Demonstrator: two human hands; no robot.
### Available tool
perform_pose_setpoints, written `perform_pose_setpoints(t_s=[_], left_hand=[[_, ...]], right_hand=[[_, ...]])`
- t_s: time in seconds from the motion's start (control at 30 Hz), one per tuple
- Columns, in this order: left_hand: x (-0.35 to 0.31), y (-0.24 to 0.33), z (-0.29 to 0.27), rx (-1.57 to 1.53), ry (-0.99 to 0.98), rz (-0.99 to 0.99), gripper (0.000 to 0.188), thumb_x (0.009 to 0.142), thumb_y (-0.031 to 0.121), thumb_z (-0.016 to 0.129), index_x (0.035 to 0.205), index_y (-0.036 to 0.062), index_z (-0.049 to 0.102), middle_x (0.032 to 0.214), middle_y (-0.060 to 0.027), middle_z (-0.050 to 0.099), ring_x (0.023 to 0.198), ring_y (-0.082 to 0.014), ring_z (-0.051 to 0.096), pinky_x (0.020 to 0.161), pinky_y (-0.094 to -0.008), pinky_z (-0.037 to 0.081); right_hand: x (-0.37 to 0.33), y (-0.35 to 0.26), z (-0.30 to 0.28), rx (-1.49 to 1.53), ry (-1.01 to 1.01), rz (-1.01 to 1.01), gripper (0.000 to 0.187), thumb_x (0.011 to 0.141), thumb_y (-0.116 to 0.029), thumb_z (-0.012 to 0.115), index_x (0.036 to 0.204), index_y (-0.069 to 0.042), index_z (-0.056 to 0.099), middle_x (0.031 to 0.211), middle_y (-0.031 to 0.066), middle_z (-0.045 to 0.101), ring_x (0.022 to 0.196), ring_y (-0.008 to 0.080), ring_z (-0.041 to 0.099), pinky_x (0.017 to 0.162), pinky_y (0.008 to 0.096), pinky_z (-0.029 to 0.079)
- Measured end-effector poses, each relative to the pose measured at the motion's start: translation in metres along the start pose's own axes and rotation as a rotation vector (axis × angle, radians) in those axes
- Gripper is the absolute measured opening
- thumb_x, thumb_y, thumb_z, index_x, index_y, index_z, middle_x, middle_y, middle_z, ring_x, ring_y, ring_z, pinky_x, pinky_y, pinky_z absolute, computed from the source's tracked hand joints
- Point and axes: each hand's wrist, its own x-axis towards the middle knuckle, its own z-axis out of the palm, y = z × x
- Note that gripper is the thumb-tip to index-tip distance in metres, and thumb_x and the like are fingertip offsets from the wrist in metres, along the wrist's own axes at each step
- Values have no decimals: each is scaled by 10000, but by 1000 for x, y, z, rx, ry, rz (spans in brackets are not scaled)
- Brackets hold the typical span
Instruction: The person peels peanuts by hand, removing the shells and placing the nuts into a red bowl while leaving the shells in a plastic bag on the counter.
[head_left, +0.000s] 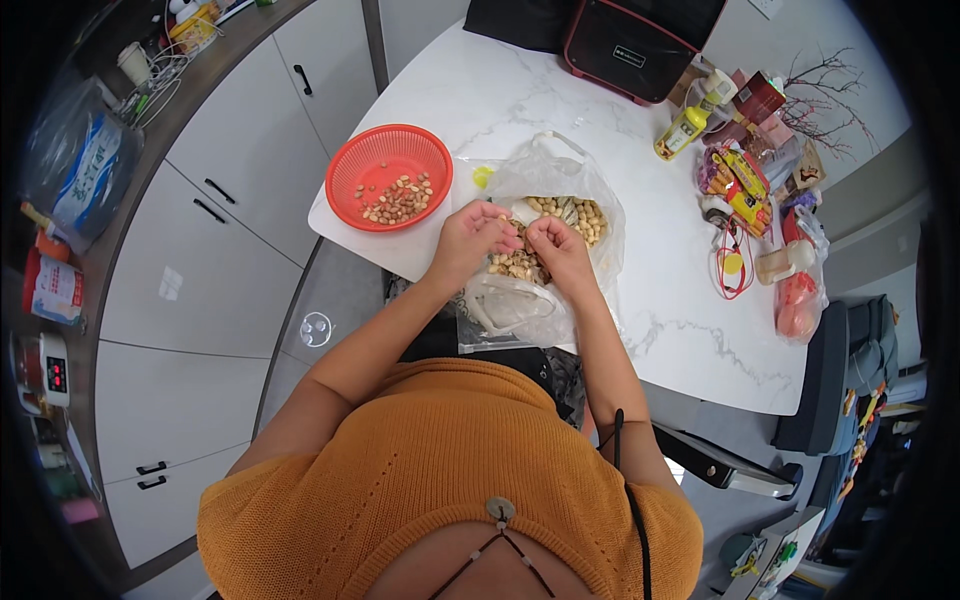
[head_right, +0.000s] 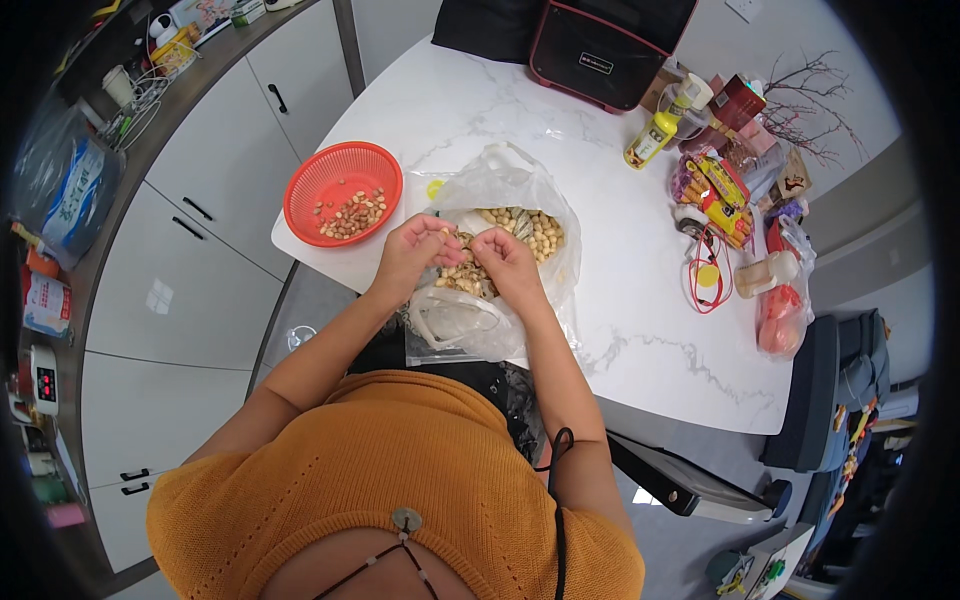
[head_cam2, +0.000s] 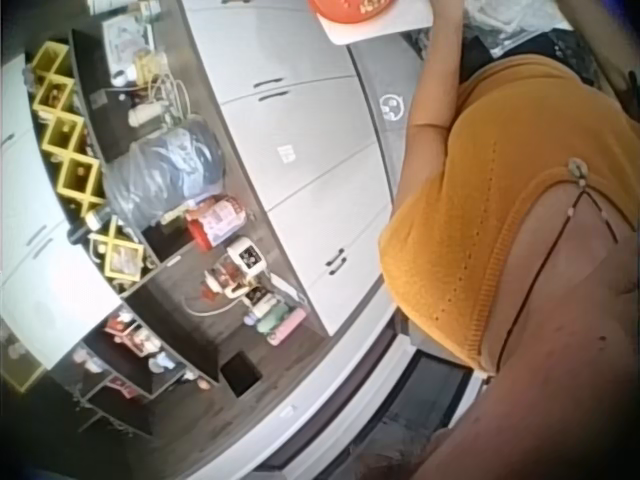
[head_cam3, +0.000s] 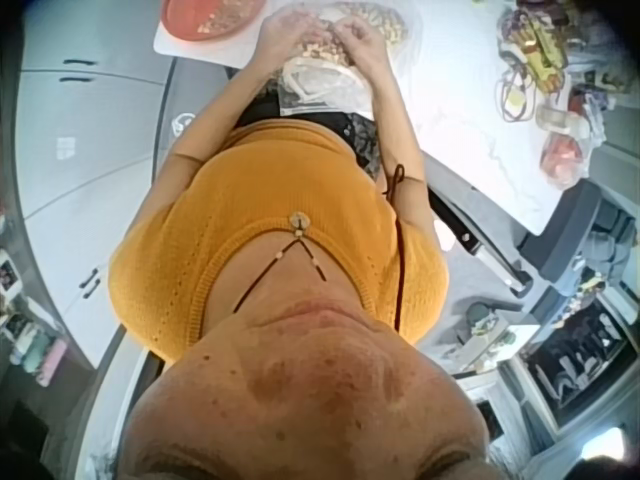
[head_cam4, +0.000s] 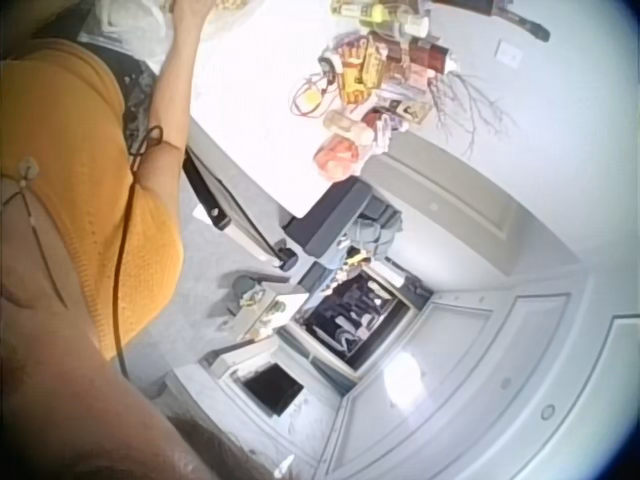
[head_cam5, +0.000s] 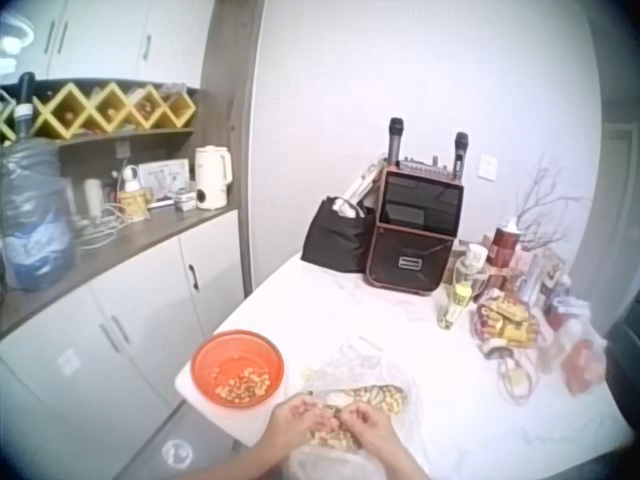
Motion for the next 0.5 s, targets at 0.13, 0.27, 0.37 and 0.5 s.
perform_pose_setpoints(t_s=[0.13, 0.27, 0.37, 0.5], left_hand=[[1, -3, -2, 10, -4, 65, 129, 855, 49, 482, 969, 0, 518, 798, -81, 588, 641, -123, 576, 581, -216, 464], [0, 0, 0, 35, 31, 95, 103, 847, 47, 497, 936, 4, 529, 736, -54, 563, 552, -83, 501, 515, -198, 408], [0, 1, 1, 24, 43, 104, 88, 846, 49, 502, 916, 7, 533, 709, -42, 549, 531, -66, 469, 498, -192, 386], [1, 1, 2, 21, 69, 113, 82, 843, 54, 510, 907, 10, 532, 703, -40, 548, 526, -59, 464, 487, -186, 373]], right_hand=[[-1, -1, 1, 11, -9, -8, 85, 859, -110, 552, 829, -30, 556, 681, -63, 500, 605, 3, 418, 536, 152, 336], [0, 0, 0, 11, -13, -20, 88, 861, -111, 549, 831, -29, 555, 694, -58, 510, 614, 7, 430, 551, 153, 349], [0, 0, 0, 13, -14, -6, 91, 864, -113, 546, 835, -28, 556, 698, -56, 515, 617, 10, 435, 556, 154, 354], [0, 0, -1, -5, -14, 3, 95, 867, -117, 542, 843, -26, 559, 697, -53, 519, 616, 11, 437, 555, 156, 355]])
